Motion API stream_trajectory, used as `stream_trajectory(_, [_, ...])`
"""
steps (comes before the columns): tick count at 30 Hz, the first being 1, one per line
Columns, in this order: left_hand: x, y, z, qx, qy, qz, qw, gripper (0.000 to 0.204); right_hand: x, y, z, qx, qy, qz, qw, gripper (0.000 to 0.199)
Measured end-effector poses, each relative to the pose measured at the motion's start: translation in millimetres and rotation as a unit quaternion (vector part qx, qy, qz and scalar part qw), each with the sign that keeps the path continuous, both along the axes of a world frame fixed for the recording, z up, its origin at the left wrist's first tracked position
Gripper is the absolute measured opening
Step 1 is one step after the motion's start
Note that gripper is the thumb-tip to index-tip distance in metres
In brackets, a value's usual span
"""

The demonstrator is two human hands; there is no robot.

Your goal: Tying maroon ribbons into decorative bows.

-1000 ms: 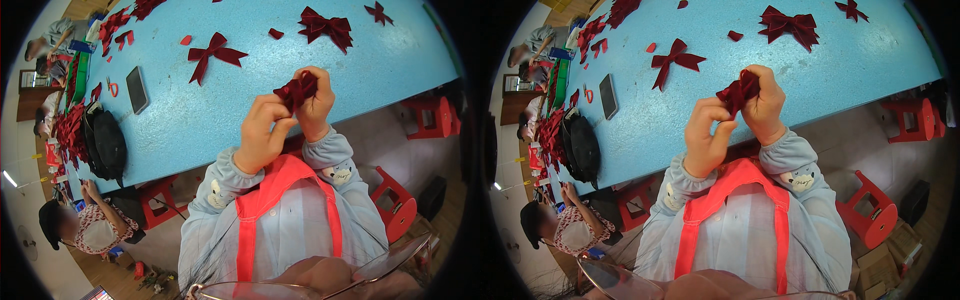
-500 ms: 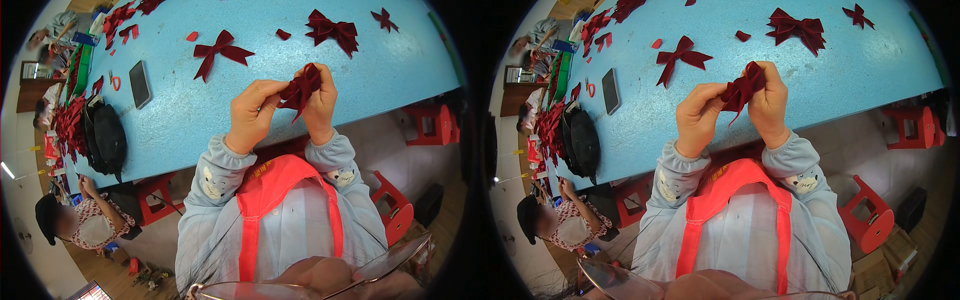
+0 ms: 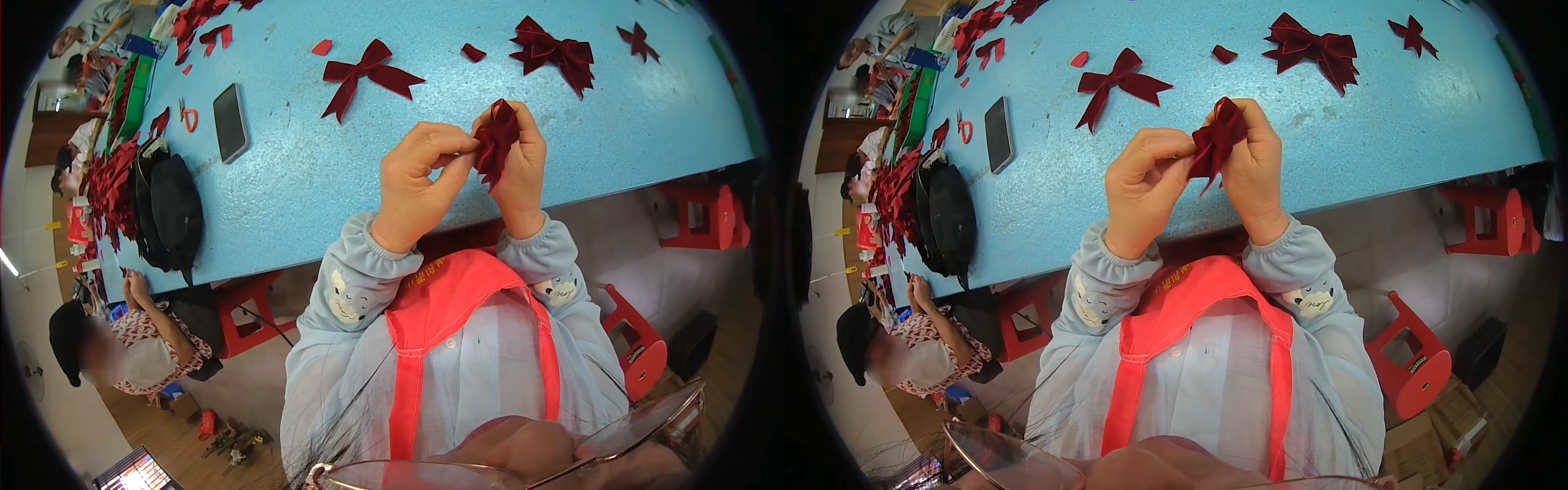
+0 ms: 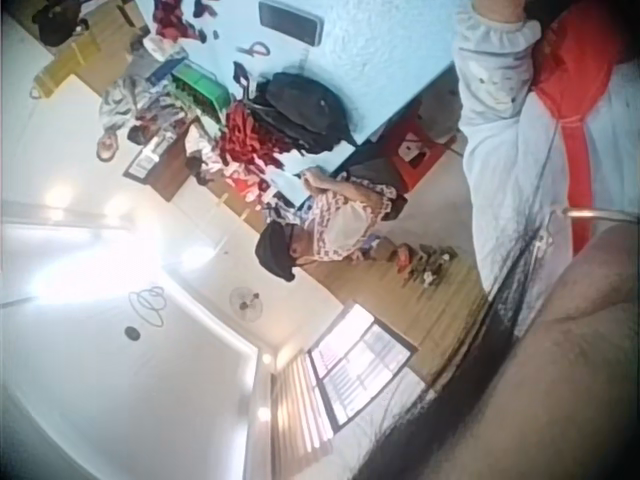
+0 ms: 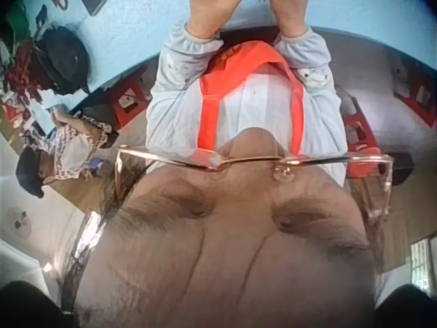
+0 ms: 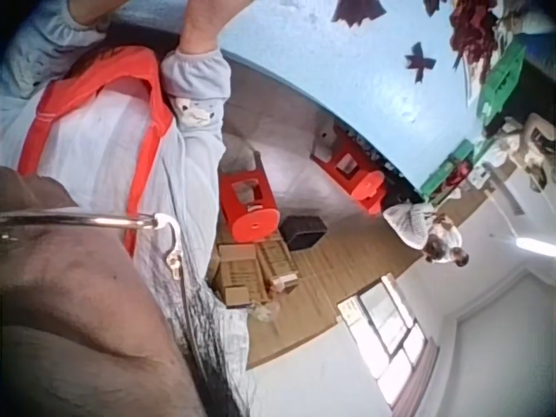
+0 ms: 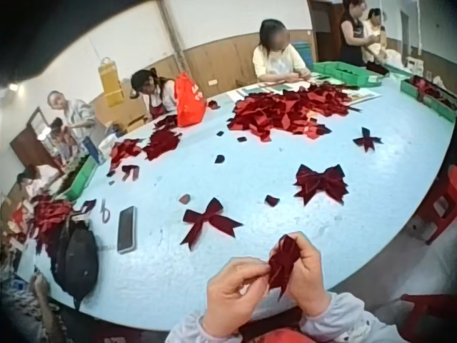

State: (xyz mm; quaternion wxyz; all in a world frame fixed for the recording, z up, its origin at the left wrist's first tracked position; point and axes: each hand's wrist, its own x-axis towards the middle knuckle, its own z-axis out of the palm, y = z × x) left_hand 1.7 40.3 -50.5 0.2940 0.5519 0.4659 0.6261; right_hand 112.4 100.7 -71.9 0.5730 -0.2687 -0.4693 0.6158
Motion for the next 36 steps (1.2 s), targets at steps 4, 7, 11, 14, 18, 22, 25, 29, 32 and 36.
stream_trajectory(4, [-12, -8, -11, -0.035, -0.053, 0.028, 0.998, 0.019, -7, -9, -3, -0.047, 0.007, 0.042, 0.998, 0.017])
stream_trajectory(7, [-10, -13, -12, -0.092, -0.183, 0.021, 0.978, 0.017, -13, -16, -6, -0.06, 0.001, 0.035, 0.998, 0.02])
stream_trajectory(11, [-16, -21, -9, -0.031, -0.154, 0.012, 0.987, 0.018, -24, -20, -12, -0.043, -0.009, 0.004, 0.999, 0.022])
stream_trajectory(14, [-36, -25, -16, -0.018, -0.061, -0.018, 0.998, 0.021, -32, -19, -17, -0.038, 0.006, 0.03, 0.999, 0.023])
stream_trajectory(18, [-55, -31, -17, -0.065, -0.149, -0.047, 0.986, 0.024, -46, -22, -24, -0.094, 0.08, 0.091, 0.988, 0.014])
stream_trajectory(22, [-69, -35, -30, -0.14, -0.401, -0.103, 0.899, 0.023, -61, -27, -32, -0.141, 0.103, 0.131, 0.976, 0.011])
stream_trajectory(25, [-66, -40, -36, -0.058, -0.299, -0.045, 0.952, 0.022, -76, -38, -32, -0.063, 0.025, 0.03, 0.997, 0.01])
stream_trajectory(29, [-78, -44, -42, 0.035, -0.156, 0.018, 0.987, 0.025, -88, -47, -33, 0.021, 0.003, 0.006, 1.0, 0.009])
stream_trajectory(32, [-90, -45, -36, 0.055, -0.088, 0.029, 0.994, 0.028, -91, -47, -32, 0.086, -0.043, 0.019, 0.995, 0.01])
stream_trajectory(36, [-92, -41, -31, 0.053, -0.042, 0.038, 0.997, 0.033, -90, -48, -20, 0.089, -0.037, 0.029, 0.995, 0.01])
